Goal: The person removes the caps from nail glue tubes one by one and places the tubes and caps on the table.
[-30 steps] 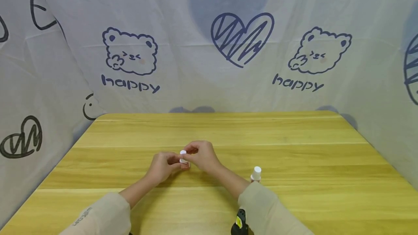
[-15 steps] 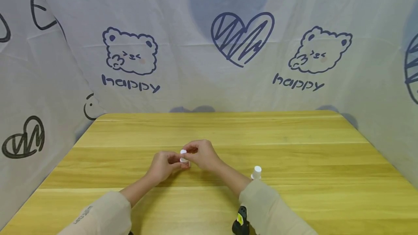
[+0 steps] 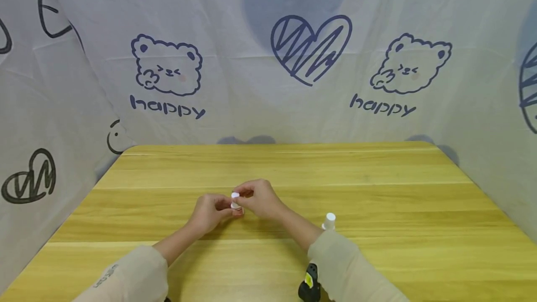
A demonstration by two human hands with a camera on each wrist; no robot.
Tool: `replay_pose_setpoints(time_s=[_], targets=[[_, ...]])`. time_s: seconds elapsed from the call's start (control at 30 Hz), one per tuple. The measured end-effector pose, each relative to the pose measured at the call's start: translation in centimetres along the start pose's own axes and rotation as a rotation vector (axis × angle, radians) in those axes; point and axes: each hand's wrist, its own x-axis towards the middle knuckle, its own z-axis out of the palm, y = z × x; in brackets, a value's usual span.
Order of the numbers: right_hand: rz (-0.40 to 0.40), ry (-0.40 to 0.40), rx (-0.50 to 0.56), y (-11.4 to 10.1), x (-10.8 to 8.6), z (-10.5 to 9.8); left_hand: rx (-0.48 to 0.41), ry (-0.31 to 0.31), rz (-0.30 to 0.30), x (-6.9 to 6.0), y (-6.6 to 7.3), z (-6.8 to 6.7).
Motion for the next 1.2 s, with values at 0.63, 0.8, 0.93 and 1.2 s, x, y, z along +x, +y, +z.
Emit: replay_pose_setpoints(time_s=[0.63, 0.8, 0.93, 1.2], targets=[[-0.037, 0.151, -0.026, 0.87, 0.06, 0.91, 0.023, 0.017, -0.010, 0.00, -0.09, 0.07], [-0.045, 0.147, -0.035, 0.78, 0.10, 0.86, 0.020, 0.015, 0.003, 0.00, -0.11, 0.09], [-0.046, 0.135, -0.048, 0.71, 0.12, 0.75, 0.008, 0.013, 0.002, 0.05, -0.11, 0.13], [-0.041, 0.083, -0.048, 0.25, -0.02, 0.27, 0.012, 0.013, -0.007, 0.11, 0.00, 0.17]])
